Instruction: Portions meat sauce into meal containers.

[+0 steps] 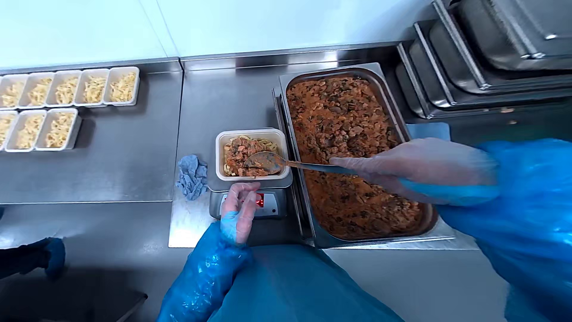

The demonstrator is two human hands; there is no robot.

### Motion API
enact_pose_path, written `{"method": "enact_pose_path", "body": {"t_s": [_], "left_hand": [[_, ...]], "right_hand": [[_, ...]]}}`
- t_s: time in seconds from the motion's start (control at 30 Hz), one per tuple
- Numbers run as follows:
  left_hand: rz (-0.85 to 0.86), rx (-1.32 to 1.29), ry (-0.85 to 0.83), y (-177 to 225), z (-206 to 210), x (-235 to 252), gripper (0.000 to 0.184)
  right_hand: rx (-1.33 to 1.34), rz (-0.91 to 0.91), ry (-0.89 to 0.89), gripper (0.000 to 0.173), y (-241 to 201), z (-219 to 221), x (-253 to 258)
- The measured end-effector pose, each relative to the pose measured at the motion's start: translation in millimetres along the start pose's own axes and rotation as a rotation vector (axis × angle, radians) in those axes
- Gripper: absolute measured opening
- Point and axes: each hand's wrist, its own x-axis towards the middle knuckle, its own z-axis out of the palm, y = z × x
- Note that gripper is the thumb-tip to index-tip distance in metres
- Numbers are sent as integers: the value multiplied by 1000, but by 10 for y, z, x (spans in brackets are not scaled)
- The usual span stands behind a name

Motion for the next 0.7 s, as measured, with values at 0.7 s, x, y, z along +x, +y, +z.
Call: {"method": "enact_pose_path", "body": {"t_s": [0.7], "left_hand": [[-55, 275, 435, 21, -865, 381, 30]], "right_hand": [[734, 162, 30, 40, 273, 176, 82]]}}
